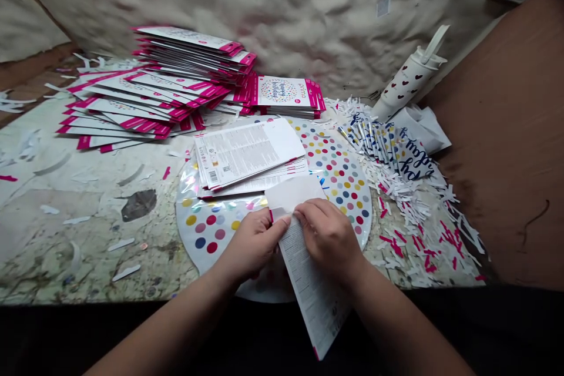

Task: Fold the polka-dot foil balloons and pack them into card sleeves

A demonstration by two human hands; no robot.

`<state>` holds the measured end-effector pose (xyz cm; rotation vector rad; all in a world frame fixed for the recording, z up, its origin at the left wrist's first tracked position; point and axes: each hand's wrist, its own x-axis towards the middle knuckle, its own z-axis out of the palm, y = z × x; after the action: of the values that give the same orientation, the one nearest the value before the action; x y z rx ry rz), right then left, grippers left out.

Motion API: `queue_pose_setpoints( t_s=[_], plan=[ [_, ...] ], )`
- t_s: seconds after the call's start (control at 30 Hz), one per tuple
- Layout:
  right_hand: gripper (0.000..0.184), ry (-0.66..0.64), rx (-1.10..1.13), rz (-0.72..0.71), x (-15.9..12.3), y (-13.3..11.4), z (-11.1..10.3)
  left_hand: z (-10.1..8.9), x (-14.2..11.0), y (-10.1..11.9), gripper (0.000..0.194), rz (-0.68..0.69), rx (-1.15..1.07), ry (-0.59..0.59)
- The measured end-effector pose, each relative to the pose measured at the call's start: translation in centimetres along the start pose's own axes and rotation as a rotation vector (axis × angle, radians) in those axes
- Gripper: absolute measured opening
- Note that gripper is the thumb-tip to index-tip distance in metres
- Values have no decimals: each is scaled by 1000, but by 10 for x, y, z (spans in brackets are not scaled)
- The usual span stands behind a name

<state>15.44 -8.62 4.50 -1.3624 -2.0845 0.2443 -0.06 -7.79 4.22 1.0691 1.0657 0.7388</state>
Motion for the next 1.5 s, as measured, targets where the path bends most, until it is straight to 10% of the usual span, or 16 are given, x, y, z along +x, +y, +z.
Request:
queue_pose_setpoints(
  t_s=[0.4, 0.53, 0.67, 0.87, 1.03, 1.1, 1.23, 1.5],
  plan=[
    [20, 46, -296, -76, -3, -12, 12, 4, -4, 5, 27, -41, 139, -41],
    [20, 138, -420, 219, -13, 35, -29, -4, -4, 4, 26, -37, 124, -13],
    [21, -101, -673, 671, -46, 79, -92, -9, -6, 2, 24, -13, 88, 92],
    [76, -150, -306, 52, -48, 3, -59, 20, -19, 7, 28, 124, 177, -17],
    [48, 169, -227, -250, -32, -9, -57, -19, -17, 27, 82, 979, 653, 280],
    [40, 206, -192, -385, -37, 6, -64, -40, -15, 30, 74, 1203, 915, 226],
    [34, 83, -236, -479, -64, 24, -45, -49, -19, 1, 37, 1265, 1298, -134],
    [28, -61, -246, -347, -124, 7, 4, -16, -37, -64, 25, 1139, 1443, -151]
  ],
)
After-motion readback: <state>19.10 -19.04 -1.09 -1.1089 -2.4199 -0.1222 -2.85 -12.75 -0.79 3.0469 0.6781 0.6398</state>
